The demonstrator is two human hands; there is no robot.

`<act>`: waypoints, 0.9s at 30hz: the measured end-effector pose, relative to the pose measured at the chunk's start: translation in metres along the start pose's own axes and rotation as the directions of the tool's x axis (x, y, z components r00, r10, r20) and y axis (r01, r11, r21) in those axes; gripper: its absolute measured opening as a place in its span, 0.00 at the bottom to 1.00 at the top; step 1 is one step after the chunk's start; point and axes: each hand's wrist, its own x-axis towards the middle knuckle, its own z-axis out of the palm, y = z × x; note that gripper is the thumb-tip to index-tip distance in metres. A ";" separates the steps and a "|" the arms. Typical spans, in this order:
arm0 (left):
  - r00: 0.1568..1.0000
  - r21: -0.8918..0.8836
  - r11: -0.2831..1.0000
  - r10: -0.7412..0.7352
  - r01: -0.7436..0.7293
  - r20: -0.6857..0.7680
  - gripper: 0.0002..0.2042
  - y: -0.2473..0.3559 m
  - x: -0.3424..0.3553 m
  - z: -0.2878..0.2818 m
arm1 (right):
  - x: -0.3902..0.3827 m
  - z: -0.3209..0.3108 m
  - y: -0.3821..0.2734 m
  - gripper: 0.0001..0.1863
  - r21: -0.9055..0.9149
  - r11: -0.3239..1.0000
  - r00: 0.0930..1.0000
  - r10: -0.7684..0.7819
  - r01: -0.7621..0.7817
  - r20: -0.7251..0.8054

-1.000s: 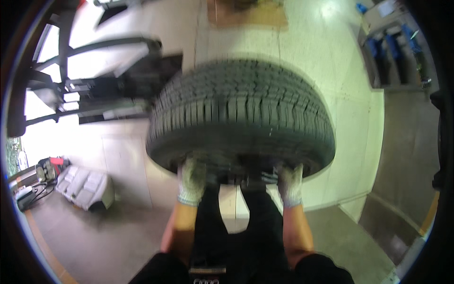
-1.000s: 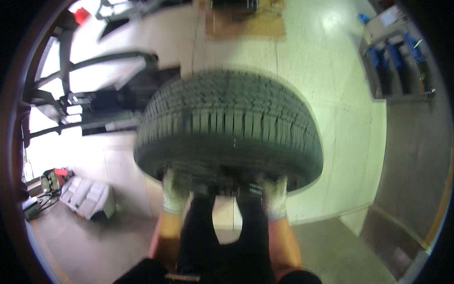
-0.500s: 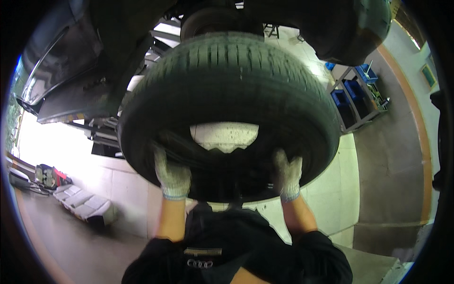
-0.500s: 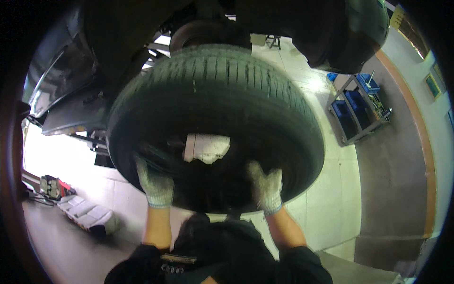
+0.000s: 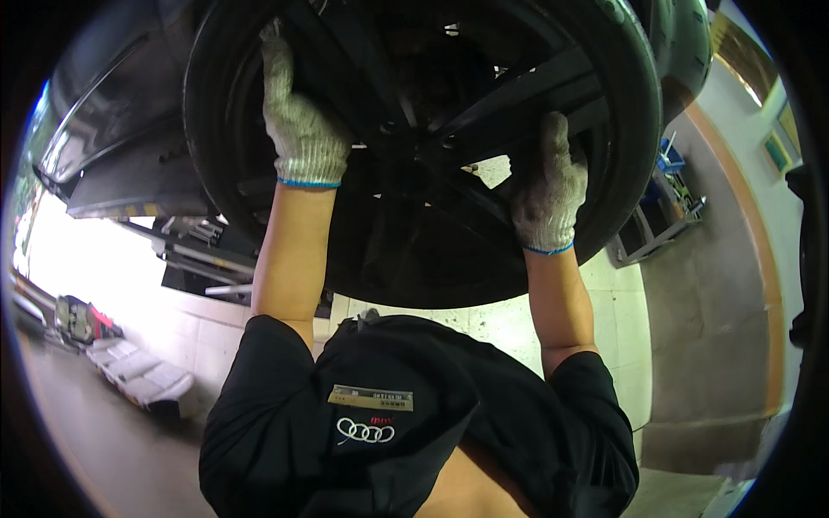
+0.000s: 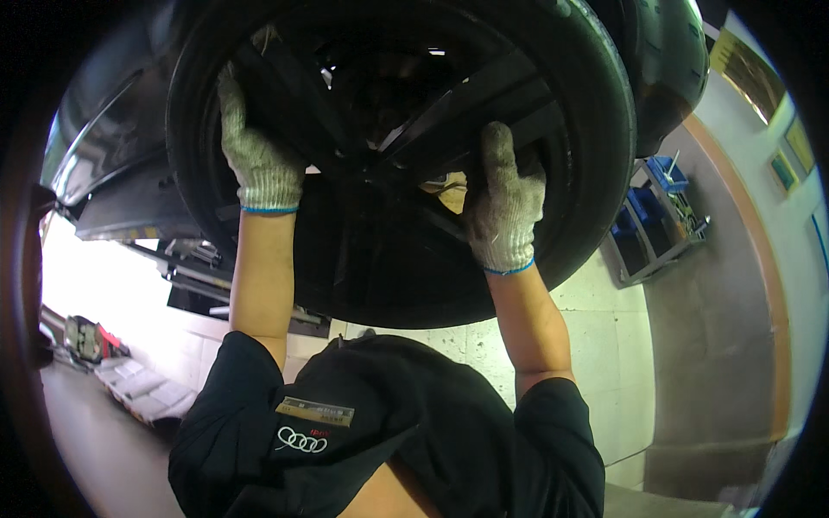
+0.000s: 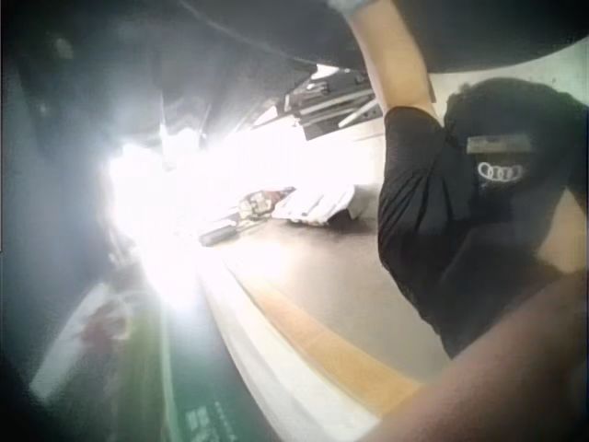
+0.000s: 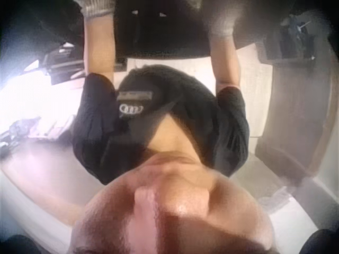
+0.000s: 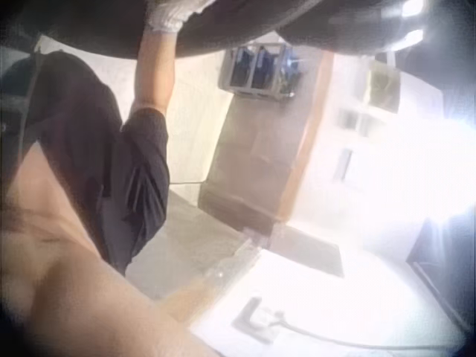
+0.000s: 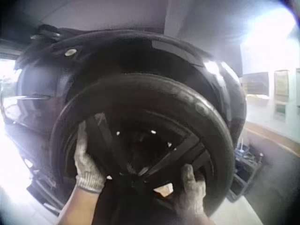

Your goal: The person removes a tire from a car, then installs a new tire onto the wheel hub. They align the tire, insert lug nuts by hand, and tighten them using a socket wrench.

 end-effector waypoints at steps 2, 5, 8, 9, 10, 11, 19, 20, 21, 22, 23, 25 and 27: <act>0.999 -0.047 0.999 0.003 -0.005 -0.048 0.27 -0.010 0.018 -0.007 | 0.000 0.023 0.010 0.27 0.546 0.772 0.916 0.401 -0.326 -0.019; 1.000 -0.071 0.997 -0.028 0.028 -0.007 0.25 -0.026 0.040 -0.014 | -0.003 0.035 0.029 0.31 0.215 0.967 0.980 0.166 -0.140 -0.109; 0.988 0.093 0.990 0.094 -0.106 0.119 0.23 -0.041 0.064 -0.019 | -0.007 0.043 0.040 0.32 -0.455 0.864 0.976 -0.207 0.216 0.069; 0.996 0.093 0.994 0.051 -0.058 0.075 0.23 -0.046 0.072 -0.022 | -0.006 0.046 0.045 0.30 -0.446 0.884 0.990 -0.130 0.138 0.049; 0.997 0.103 0.994 0.025 -0.032 0.071 0.23 -0.047 0.080 -0.026 | -0.003 0.050 0.050 0.27 -0.433 0.899 0.997 -0.063 0.072 0.035; 0.999 0.119 0.993 0.004 -0.008 0.033 0.23 -0.050 0.088 -0.032 | 0.002 0.055 0.056 0.29 -0.436 0.888 0.989 -0.136 0.144 0.051; 0.888 0.278 0.948 0.007 -0.152 0.459 0.24 -0.110 0.147 -0.091 | 0.037 0.077 0.113 0.28 -0.441 0.883 0.987 -0.137 0.161 0.085; 0.812 0.639 0.518 0.226 -0.568 0.539 0.23 -0.109 0.147 -0.099 | 0.033 0.080 0.116 0.27 -0.428 0.893 0.988 -0.097 0.141 0.122; 0.698 0.707 0.094 0.293 -0.701 0.653 0.23 -0.112 0.151 -0.103 | 0.034 0.082 0.122 0.27 -0.465 0.851 0.969 -0.201 0.245 0.142; 0.641 0.707 -0.192 0.310 -0.681 0.702 0.23 -0.113 0.154 -0.107 | 0.034 0.085 0.128 0.27 -0.437 0.871 0.973 -0.186 0.226 0.133; 0.637 0.700 -0.202 0.301 -0.685 0.710 0.22 -0.115 0.155 -0.110 | 0.032 0.084 0.132 0.28 -0.425 0.888 0.980 -0.116 0.176 0.165; 0.609 0.674 -0.249 0.292 -0.696 0.737 0.22 -0.115 0.154 -0.116 | 0.030 0.077 0.143 0.30 -0.506 0.832 0.968 -0.134 0.227 0.213; 0.624 0.694 -0.282 0.303 -0.663 0.720 0.22 -0.115 0.152 -0.120 | 0.026 0.070 0.151 0.32 -0.571 0.775 0.951 -0.123 0.270 0.283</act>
